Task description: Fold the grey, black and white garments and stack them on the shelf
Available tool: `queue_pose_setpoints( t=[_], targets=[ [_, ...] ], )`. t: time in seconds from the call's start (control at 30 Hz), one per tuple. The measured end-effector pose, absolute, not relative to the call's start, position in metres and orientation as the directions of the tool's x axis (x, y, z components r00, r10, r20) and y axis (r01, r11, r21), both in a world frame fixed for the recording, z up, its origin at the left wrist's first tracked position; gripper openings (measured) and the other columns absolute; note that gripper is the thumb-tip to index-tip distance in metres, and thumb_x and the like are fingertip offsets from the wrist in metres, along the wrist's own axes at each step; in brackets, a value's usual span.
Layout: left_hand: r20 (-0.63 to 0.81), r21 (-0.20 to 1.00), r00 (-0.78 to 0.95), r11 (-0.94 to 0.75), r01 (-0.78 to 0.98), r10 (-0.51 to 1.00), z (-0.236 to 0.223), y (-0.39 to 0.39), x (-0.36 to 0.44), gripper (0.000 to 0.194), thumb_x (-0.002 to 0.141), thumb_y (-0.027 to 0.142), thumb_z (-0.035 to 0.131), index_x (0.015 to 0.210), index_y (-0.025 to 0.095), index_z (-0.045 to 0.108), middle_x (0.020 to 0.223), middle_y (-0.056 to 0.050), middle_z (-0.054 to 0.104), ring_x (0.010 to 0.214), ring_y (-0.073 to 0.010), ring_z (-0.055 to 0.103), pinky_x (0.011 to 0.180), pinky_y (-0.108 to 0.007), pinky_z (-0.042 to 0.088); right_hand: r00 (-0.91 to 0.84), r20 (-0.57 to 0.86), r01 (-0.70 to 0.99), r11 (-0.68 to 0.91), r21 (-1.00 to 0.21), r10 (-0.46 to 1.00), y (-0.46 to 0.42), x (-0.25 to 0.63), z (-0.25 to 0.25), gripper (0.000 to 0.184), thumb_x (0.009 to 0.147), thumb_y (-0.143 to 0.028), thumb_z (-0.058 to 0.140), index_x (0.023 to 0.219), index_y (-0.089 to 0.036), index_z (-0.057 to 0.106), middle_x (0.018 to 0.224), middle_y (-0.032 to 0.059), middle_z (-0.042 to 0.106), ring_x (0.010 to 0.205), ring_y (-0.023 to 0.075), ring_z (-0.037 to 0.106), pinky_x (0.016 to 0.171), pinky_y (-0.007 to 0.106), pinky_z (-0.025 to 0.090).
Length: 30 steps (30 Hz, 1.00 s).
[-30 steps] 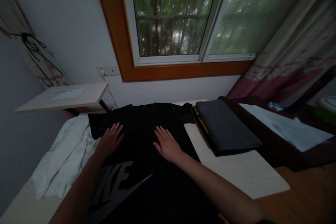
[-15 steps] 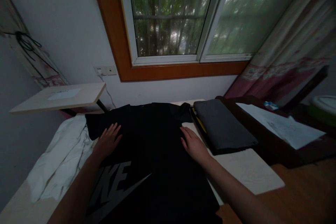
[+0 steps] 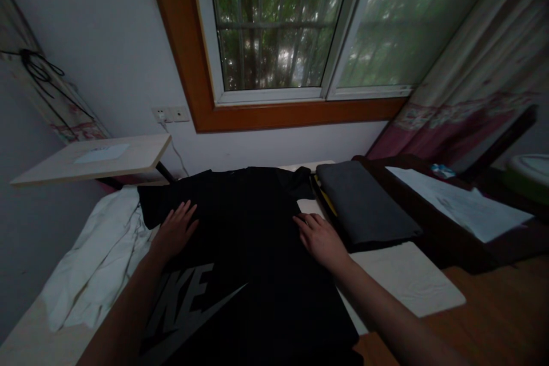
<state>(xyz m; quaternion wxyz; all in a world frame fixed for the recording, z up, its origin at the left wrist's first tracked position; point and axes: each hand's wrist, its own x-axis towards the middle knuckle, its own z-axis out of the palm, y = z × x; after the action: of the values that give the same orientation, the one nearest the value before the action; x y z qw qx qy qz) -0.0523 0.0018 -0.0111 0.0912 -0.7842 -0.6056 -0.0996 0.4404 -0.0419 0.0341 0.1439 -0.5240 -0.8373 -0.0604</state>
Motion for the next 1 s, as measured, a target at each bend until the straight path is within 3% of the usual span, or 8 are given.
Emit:
queue_pose_setpoints(
  t=[0.47, 0.7, 1.0],
  targets=[
    [0.272, -0.036, 0.257, -0.258, 0.966, 0.927, -0.0098, 0.0015, -0.0519, 0.057, 0.102, 0.044, 0.038, 0.153, 0.019, 0.044, 0.163, -0.013, 0.039, 0.153, -0.03, 0.032, 0.121, -0.055, 0.031, -0.432, 0.322, 0.89, 0.456, 0.0, 0.842, -0.0443, 0.4405, 0.0357, 0.04, 0.095, -0.016, 0.056, 0.133, -0.022, 0.063, 0.134, 0.0093, 0.065, 0.119, 0.0294, 0.057, 0.103, 0.045, 0.049],
    [0.27, -0.025, 0.253, -0.256, 0.966, 0.929, -0.0085, 0.0007, -0.0516, 0.057, 0.102, 0.046, 0.038, 0.153, 0.021, 0.044, 0.163, -0.012, 0.039, 0.152, -0.0298, 0.033, 0.122, -0.055, 0.031, -0.399, 0.363, 0.901, 0.433, -0.013, 0.842, -0.0442, 0.441, 0.0349, 0.02, 0.093, -0.013, 0.056, 0.112, -0.017, 0.064, 0.122, 0.0112, 0.068, 0.112, 0.0276, 0.06, 0.098, 0.042, 0.051],
    [0.256, -0.049, 0.26, -0.257, 0.965, 0.931, -0.0115, 0.0021, -0.053, 0.058, 0.104, 0.046, 0.036, 0.154, 0.019, 0.043, 0.164, -0.013, 0.036, 0.153, -0.0296, 0.031, 0.122, -0.055, 0.03, -0.425, 0.357, 0.888, 0.46, -0.014, 0.832, -0.0435, 0.4408, 0.0367, 0.033, 0.096, -0.018, 0.056, 0.129, -0.021, 0.062, 0.131, 0.0092, 0.065, 0.116, 0.0286, 0.058, 0.099, 0.043, 0.05]
  ],
)
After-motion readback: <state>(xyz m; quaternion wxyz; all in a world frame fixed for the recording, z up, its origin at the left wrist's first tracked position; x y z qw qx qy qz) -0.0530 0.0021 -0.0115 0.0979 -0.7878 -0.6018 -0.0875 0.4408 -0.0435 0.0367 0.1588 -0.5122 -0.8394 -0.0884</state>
